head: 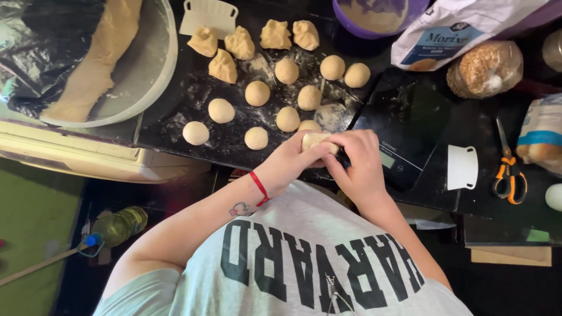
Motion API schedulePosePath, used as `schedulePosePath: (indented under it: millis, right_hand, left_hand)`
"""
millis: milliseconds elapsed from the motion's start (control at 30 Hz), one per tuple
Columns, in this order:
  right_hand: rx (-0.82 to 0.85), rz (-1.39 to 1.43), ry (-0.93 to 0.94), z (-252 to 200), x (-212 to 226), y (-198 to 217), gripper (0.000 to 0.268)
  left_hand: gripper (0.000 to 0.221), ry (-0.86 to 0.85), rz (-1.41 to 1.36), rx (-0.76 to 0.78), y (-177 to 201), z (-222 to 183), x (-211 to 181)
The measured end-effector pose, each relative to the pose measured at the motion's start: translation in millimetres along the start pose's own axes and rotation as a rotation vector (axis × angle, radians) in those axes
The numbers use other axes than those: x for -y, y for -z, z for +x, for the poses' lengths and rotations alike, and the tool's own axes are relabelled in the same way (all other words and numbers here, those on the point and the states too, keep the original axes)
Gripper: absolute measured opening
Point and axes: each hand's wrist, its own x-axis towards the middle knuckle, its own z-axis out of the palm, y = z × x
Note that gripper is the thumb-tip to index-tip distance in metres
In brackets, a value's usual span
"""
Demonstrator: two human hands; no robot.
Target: Weighing and shaping pieces of dough into uniform balls on a floured surface
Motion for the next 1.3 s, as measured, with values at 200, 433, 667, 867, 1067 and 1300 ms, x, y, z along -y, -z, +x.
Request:
schedulePosePath:
  millis: [200, 433, 667, 867, 1067, 1300]
  right_hand:
    - [0.064, 0.222, -0.065, 8.7, 18.5, 14.8, 0.048]
    - [-0.006, 0.494, -0.465, -14.1, 1.7, 5.3, 0.037]
    - [-0.199, 0.892, -0.636, -16.7, 12.9, 1.1, 0.033]
    - [-0.148, 0.789, -0.563, -7.1, 36.1, -4.1, 0.036]
    - [-0.133, 0.229, -0.242, -1.1, 38.2, -14.0, 0.035]
    - [0.027, 0.138, -0.075, 0.6, 46.5, -19.3, 0.049]
  left_hand:
    - [0.035, 0.023, -0.079, -0.084, 11.3, 16.6, 29.6]
    - [0.054, 0.078, -0.161, 0.010, 1.7, -8.8, -5.6]
    - [0.064, 0.001, -0.021, -0.017, 14.5, -0.2, 5.1]
    - [0.043, -0.164, -0.068, -0.043, 2.3, -13.8, -18.2]
    - [0.042, -0.224, 0.089, 0.044, 24.9, -8.3, -1.9]
    - [0.038, -0.071, 0.002, -0.044, 22.6, -19.9, -20.0]
